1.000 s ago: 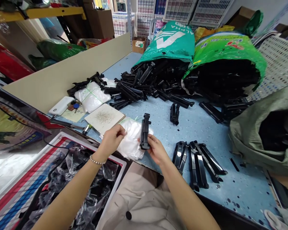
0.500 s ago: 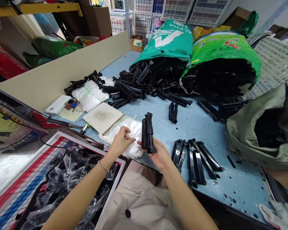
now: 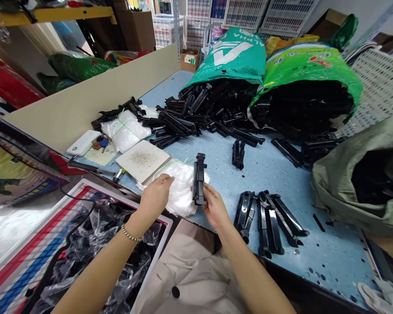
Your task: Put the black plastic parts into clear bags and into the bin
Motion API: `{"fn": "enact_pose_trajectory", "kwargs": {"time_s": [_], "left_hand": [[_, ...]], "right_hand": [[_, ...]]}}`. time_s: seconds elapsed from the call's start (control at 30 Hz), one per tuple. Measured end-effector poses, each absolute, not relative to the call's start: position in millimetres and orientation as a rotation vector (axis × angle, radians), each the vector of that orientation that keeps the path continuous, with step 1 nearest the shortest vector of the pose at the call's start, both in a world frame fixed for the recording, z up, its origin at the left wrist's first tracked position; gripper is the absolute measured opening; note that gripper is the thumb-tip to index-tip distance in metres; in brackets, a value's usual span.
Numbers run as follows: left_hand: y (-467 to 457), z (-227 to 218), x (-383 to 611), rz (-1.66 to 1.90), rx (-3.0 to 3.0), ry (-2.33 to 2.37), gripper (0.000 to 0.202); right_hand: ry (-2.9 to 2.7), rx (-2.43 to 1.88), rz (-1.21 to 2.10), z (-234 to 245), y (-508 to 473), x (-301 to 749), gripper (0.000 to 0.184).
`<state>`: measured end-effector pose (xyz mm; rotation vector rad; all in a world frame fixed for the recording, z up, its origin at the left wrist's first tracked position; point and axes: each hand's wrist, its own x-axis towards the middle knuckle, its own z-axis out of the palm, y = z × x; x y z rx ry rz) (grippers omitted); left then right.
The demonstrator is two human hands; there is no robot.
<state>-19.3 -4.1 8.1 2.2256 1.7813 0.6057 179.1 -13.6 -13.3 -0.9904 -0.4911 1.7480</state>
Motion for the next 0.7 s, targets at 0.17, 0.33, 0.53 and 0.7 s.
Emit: {"fn": "enact_pose_trajectory", "kwargs": {"time_s": [0.17,0.33,0.53,0.7], "left_hand": [[7,-6,-16,0.744,1.961,1.456,0.05],[-8,-3,-16,0.652,2.127,1.436,0.069],[-59,23,24,0.512,2.258,1.06,0.079],[-89,61,-15,0.415,2.056,1.162,0.047]], "right_hand": [[-0.23,-0.707,2.263,-11,-51,199,0.03],[-0.197,-0.824,2.343,-28,-59,197,0.026],[-0.901,-1.256,1.621,-20,-50,178,0.026],[-1.551,-1.082,1.62,14,-65,199,0.036]]}}
